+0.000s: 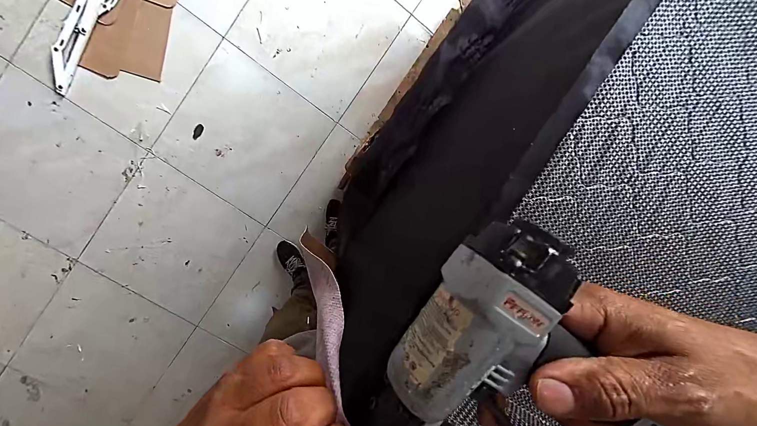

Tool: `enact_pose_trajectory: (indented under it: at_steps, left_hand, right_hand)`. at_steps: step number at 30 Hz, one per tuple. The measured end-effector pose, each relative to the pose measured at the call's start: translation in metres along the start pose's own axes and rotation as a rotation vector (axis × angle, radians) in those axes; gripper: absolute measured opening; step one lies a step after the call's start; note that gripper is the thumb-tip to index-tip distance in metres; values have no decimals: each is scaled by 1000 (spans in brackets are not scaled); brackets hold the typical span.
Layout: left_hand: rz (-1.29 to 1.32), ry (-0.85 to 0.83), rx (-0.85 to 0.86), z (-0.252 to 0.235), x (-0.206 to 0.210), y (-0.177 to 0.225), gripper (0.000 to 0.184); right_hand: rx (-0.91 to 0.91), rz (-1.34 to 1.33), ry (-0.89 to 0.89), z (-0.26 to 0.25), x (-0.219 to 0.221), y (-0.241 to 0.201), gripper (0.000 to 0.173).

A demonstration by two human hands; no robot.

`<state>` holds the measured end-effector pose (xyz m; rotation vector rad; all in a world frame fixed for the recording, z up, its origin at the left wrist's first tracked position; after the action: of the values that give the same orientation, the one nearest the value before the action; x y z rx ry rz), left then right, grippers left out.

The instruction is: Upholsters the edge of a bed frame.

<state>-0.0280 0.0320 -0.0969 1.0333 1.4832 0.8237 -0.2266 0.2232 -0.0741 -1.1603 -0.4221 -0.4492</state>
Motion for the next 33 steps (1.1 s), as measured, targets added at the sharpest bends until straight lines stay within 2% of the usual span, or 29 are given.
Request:
enact_pose_trajectory:
  at_steps: [9, 12, 14, 16, 19, 21, 23, 24, 25, 26, 28, 31, 33]
  left_hand:
    - [19, -26, -13, -2, -2, 2, 20]
    - [112, -88, -77, -9, -9, -11, 33]
    - [197, -121, -182, -13, -12, -33, 51]
    - [200, -171, -327, -19, -11, -73, 63]
    - [66, -349, -439, -32, 0, -145, 66]
    - [109, -479, -498, -36, 16, -189, 60]
    - [277, -581, -547, -37, 35, -222, 26]
    - [384, -645, -595, -36, 44, -234, 9]
    - [500, -699, -651, -34, 52, -243, 3]
    - [597, -733, -716, -31, 58, -251, 4]
    - [696, -753, -796, -28, 66, -265, 5]
    - [779, -738, -793, -24, 74, -278, 7]
    - [862, -719, -769, -23, 81, -282, 5]
  right_hand:
    - [70, 170, -42, -9, 1, -11, 17]
    - [73, 369, 10, 6, -10, -31, 25]
    - [161, 407, 117, 31, -30, -38, 29]
    - [275, 502, 245, 59, -56, -28, 32]
    - [473, 526, 397, 88, -93, 27, 30]
    - [589, 412, 445, 100, -105, 76, 28]
    - [655, 397, 464, 115, -114, 116, 27]
    - [683, 507, 481, 123, -117, 126, 27]
    - [712, 716, 529, 133, -117, 128, 27]
    - [743, 959, 615, 142, -111, 120, 33]
    - [636, 1304, 834, 147, -69, 81, 48]
    - [353, 1523, 1024, 86, 61, -7, 32]
    - [258, 1451, 962, 15, 144, -46, 19]
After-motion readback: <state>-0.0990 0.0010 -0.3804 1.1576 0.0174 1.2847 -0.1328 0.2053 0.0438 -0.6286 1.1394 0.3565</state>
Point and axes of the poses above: each hand's wrist, its own z-axis away from the middle knuckle, its own x-axis out of the palm, y = z × x, the point moved 6 cm from there along -z, towards the middle knuckle, and after that the axes turned 13 degrees about -x, right-handed, at the moved point
